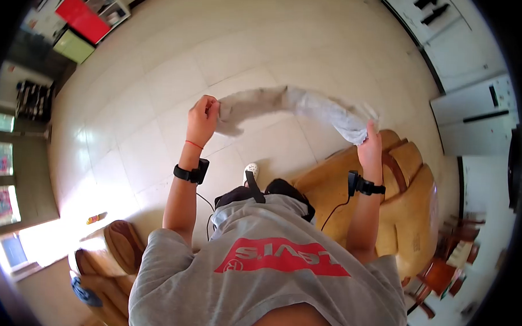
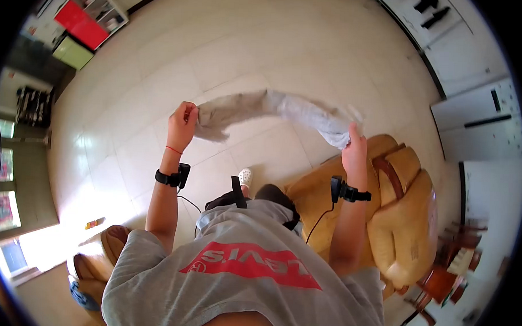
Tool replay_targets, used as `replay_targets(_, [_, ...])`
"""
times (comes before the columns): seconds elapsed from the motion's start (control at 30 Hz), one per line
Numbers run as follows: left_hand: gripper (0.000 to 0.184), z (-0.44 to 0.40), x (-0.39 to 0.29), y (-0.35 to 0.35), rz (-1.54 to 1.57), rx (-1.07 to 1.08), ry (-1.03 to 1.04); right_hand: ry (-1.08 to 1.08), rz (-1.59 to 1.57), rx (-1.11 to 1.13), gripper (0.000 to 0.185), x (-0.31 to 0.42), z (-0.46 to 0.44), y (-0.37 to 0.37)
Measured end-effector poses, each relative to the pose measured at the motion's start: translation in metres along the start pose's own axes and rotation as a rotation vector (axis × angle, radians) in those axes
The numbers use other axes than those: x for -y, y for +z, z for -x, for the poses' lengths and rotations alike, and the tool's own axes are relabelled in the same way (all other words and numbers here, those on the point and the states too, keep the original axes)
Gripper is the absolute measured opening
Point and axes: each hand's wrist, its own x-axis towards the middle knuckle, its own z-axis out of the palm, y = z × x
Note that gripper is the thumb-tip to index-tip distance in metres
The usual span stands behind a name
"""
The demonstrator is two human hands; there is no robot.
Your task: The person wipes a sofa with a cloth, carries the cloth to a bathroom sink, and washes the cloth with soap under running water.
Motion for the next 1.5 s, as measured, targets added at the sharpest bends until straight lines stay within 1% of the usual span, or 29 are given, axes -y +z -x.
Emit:
replay_targets(0.03, [0.012,-0.016,-0.001,0.002,-0.004,0.011,0.035,0.009,0.04,-0.026,0.053,-0.009,-0.005,-0.008])
replay_targets(0.07, [0.013,-0.021,0.011,0.007,-0.138,0.063,0.077,0.024,0.087,-0.08,0.052,-0.03,-0.008,-0.02])
replay_targets(0.13, [0.012,-0.022,0.041,0.024,-0.208,0.198,0.013,0.046,0.134,-0.222,0.051,-0.07,-0.004,-0.037])
replay_targets(0.17, [0.014,-0.021,0.061,0.034,-0.268,0.273,-0.046,0.057,0.125,-0.304,0.05,-0.079,0.002,-0.034])
replay_targets(0.2, [0.017,-0.018,0.076,0.041,-0.402,0.327,-0.05,0.066,0.115,-0.387,0.05,-0.087,0.009,-0.031])
replay_targets(0.23, [0.019,-0.013,0.089,0.047,-0.479,0.323,0.036,0.108,0.061,-0.426,0.049,-0.093,0.015,-0.029])
replay_targets(0.27, [0.018,-0.011,0.095,0.051,-0.578,0.377,0.025,0.153,0.004,-0.465,0.049,-0.098,0.021,-0.024])
replay_targets(0.33, [0.018,-0.011,0.114,0.059,-0.716,0.499,-0.02,0.294,0.005,-0.433,0.047,-0.1,0.027,-0.009])
replay_targets(0.37, [0.017,-0.014,0.12,0.064,-0.737,0.506,-0.025,0.361,0.005,-0.415,0.047,-0.101,0.025,-0.006])
replay_targets(0.47, [0.016,-0.03,0.111,0.078,-0.772,0.545,-0.012,0.326,-0.232,-0.371,0.047,-0.172,-0.002,-0.014])
replay_targets(0.57, [0.014,-0.066,0.112,0.115,-0.723,0.567,0.038,0.267,-0.254,-0.364,0.044,-0.177,-0.05,-0.012])
replay_targets(0.6, [0.014,-0.088,0.106,0.135,-0.657,0.585,0.081,0.239,-0.329,-0.374,0.038,-0.16,-0.07,-0.009])
replay_targets(0.7, [0.013,-0.144,0.073,0.205,-0.465,0.643,0.2,0.171,-0.335,-0.406,0.035,-0.113,-0.121,-0.034])
replay_targets(0.73, [0.012,-0.164,0.052,0.233,-0.384,0.669,0.263,0.096,-0.383,-0.493,0.029,-0.109,-0.142,-0.047])
replay_targets(0.77, [0.012,-0.187,0.032,0.262,-0.301,0.692,0.326,0.08,-0.378,-0.517,0.028,-0.103,-0.158,-0.068])
replay_targets(0.83, [0.013,-0.226,-0.017,0.317,-0.19,0.672,0.441,0.073,-0.365,-0.567,0.027,-0.068,-0.168,-0.104])
replay_targets(0.87, [0.013,-0.241,-0.037,0.341,-0.132,0.663,0.492,-0.006,-0.45,-0.553,0.026,-0.062,-0.176,-0.122])
replay_targets(0.97, [0.015,-0.287,-0.082,0.406,-0.208,0.656,0.561,-0.042,-0.525,-0.685,0.025,-0.029,-0.194,-0.157])
replay_targets(1.0, [0.016,-0.3,-0.088,0.422,-0.213,0.643,0.585,0.006,-0.475,-0.706,0.025,-0.036,-0.196,-0.166])
replay_targets(1.07, [0.016,-0.321,-0.073,0.446,-0.346,0.665,0.588,0.091,-0.36,-0.737,0.025,-0.056,-0.204,-0.193])
replay_targets(1.17, [0.015,-0.358,-0.057,0.493,-0.478,0.672,0.566,0.076,-0.378,-0.868,0.028,-0.079,-0.227,-0.208])
replay_targets(1.27, [0.014,-0.402,-0.049,0.547,-0.504,0.707,0.551,0.249,-0.181,-0.911,0.028,-0.101,-0.262,-0.233])
replay_targets(1.37, [0.013,-0.446,-0.066,0.616,-0.496,0.777,0.525,0.236,-0.124,-0.914,0.028,-0.106,-0.316,-0.259])
replay_targets(1.47, [0.014,-0.479,-0.115,0.692,-0.468,0.853,0.587,0.334,0.07,-0.895,0.028,-0.091,-0.373,-0.303])
replay_targets(1.5, [0.015,-0.486,-0.129,0.714,-0.421,0.891,0.625,0.209,0.02,-0.955,0.029,-0.075,-0.387,-0.313])
